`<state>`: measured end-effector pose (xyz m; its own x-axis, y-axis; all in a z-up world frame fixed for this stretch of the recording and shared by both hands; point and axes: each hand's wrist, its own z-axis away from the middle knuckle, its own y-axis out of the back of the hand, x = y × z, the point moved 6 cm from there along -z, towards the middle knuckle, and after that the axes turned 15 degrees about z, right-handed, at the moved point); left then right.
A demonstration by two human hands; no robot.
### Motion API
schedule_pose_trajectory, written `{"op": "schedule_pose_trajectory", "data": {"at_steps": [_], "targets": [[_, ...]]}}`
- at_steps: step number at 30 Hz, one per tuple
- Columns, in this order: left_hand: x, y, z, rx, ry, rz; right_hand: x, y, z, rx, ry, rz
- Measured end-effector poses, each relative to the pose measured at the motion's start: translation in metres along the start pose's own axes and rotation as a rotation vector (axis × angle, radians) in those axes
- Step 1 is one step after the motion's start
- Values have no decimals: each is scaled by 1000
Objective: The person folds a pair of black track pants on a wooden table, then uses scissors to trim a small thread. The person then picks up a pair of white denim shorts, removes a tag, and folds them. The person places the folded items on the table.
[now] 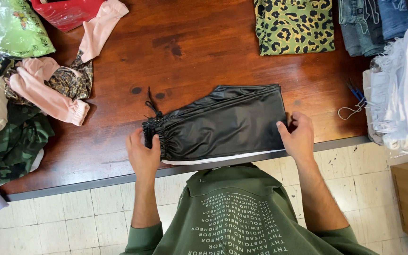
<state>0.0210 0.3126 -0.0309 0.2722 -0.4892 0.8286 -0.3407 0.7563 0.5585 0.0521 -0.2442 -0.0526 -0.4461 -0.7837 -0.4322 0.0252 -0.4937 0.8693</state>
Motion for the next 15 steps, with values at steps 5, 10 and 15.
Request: {"op": "schedule_pose_trajectory", "data": {"at_steps": [5, 10, 15], "targets": [[-67, 10, -8, 43, 231, -77, 17, -31, -21, -126, -84, -23], [-62, -1, -2, -84, 378, -88, 5, -33, -23, -329, -35, -771], [-33, -3, 4, -117, 434, -31, -16, -24, -11, -380, 137, -1086]]}}
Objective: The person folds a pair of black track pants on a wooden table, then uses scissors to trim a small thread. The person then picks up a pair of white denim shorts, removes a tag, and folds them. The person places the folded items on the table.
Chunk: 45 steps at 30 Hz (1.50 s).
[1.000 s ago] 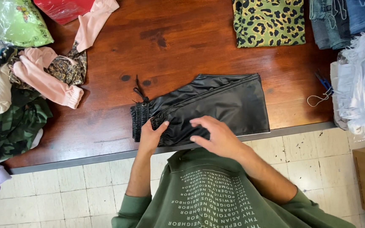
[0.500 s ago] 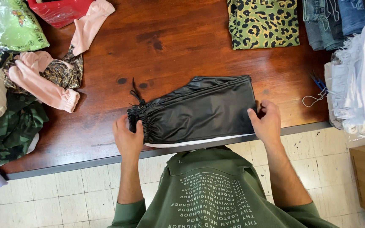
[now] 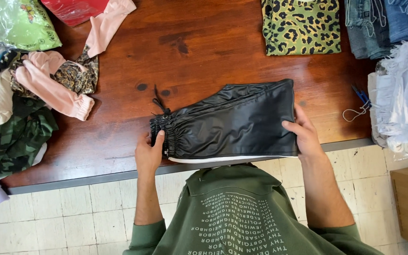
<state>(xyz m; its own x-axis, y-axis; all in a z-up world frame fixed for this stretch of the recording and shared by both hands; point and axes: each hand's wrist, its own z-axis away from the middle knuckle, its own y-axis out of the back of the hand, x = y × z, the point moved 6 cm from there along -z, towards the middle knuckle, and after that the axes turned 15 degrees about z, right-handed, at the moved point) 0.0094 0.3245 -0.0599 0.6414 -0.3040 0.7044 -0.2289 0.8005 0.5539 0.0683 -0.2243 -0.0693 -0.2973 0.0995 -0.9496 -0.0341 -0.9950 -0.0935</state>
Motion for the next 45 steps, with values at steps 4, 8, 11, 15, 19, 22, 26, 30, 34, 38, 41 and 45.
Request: {"op": "schedule_pose_trajectory", "data": {"at_steps": [4, 8, 11, 15, 19, 22, 26, 30, 34, 38, 41, 45], "targets": [[17, -9, 19, -76, -50, 28, -45, -88, 26, -32, 88, -54], [7, -33, 13, -144, -86, -71, -31, -172, 40, -134, 156, -50], [-12, -41, 3, -105, -168, -139, -18, -256, 62, -413, 153, 47], [-41, -47, -19, -159, -186, -156, 14, -305, 79, -565, 357, 430], [-40, -37, -13, -248, -73, -88, -15, -306, 109, -462, 884, 1050], [-41, -38, -14, -362, -16, 45, 28, -304, 114, -445, 887, 1353], [-36, -46, -4, -505, -2, 256, 46, -315, 105, -320, 878, 1351], [-14, -47, 31, -678, 50, 638, 37, -324, 106, -140, 905, 1245], [-10, -41, 53, -915, -90, 897, 14, -307, 118, -30, 849, 1060], [4, -28, 54, -1035, -176, 1031, -25, -272, 113, 54, 690, 664], [44, 24, 36, -567, -777, 828, -39, -238, 109, 15, 534, 334], [87, 50, 40, -541, -976, 439, -71, -218, 105, -35, 396, 41]]}}
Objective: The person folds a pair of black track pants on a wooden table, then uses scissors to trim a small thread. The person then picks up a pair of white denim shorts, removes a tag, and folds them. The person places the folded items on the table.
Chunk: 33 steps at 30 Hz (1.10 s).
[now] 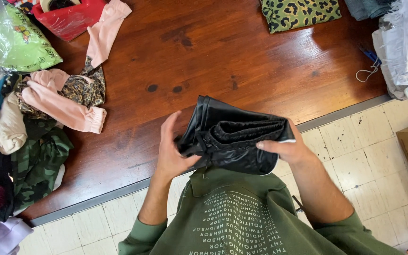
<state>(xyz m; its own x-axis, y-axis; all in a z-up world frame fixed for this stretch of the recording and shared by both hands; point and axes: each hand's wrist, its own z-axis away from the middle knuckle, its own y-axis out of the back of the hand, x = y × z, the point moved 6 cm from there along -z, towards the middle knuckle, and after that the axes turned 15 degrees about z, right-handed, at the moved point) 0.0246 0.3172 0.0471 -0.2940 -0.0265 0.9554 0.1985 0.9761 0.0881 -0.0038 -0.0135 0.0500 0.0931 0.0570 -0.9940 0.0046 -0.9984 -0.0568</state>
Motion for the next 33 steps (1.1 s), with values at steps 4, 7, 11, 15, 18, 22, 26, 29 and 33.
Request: {"op": "schedule_pose_trajectory", "data": {"at_steps": [4, 7, 11, 15, 18, 22, 26, 29, 33], "targets": [[-78, -25, -10, -147, 459, 248, -9, 5, -41, 14, -345, -31], [-171, -37, -2, -87, 808, -33, 102, 63, -74, 55, -443, 647], [-161, -42, -7, 21, 717, -117, 87, 48, -44, 140, -468, 900], [-151, -50, 5, 3, 774, -204, 72, 9, -8, 188, -577, 1056], [-150, -55, 7, -27, 809, -210, 90, 6, 7, 223, -478, 1108], [-153, -55, 4, -47, 850, -192, 95, 13, 11, 247, -315, 1158], [-163, -55, -22, -46, 812, -103, 94, 19, 10, 133, -367, 1196], [-153, -68, -35, -145, 833, -132, 114, 28, 11, 51, -418, 1204], [-155, -89, -37, -136, 854, -116, 128, 58, 13, 74, -382, 1110]]}}
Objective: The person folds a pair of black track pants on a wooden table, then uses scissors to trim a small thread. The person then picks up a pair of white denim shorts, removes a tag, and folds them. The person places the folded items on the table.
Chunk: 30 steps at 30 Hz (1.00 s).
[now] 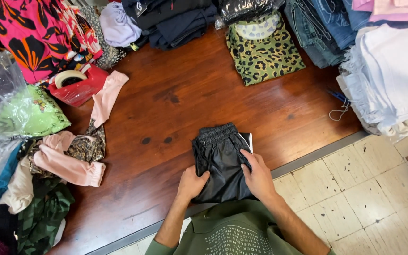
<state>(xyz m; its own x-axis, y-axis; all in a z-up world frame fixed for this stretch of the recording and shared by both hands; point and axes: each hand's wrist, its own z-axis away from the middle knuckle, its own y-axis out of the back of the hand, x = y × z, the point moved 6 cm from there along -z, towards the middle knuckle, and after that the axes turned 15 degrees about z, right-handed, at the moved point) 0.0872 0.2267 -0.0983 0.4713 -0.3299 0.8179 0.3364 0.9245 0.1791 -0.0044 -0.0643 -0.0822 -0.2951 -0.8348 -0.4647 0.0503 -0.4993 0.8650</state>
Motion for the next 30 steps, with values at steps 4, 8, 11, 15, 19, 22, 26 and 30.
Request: {"op": "schedule_pose_trajectory", "data": {"at_steps": [4, 8, 11, 15, 19, 22, 26, 30], "targets": [[54, -39, 29, -26, 73, 52, 27, 18, -18, 9, 50, -15], [94, -84, 23, -5, 119, 73, 66, 33, -49, 0, 82, 66], [111, -111, 7, 15, 132, 103, 88, 52, -79, -30, 112, 109], [116, -141, -25, 37, 127, 92, 112, 77, -114, -11, 137, 83], [113, -152, -45, 131, 58, 154, 107, 101, -139, 40, 249, 88], [101, -138, -48, 259, -104, 237, 90, 94, -164, -84, 356, 45], [169, -91, -50, 360, -17, 192, 30, 108, -217, 16, 478, -45], [219, -28, -110, 446, -136, 126, -36, 121, -308, 152, 580, -78]]}}
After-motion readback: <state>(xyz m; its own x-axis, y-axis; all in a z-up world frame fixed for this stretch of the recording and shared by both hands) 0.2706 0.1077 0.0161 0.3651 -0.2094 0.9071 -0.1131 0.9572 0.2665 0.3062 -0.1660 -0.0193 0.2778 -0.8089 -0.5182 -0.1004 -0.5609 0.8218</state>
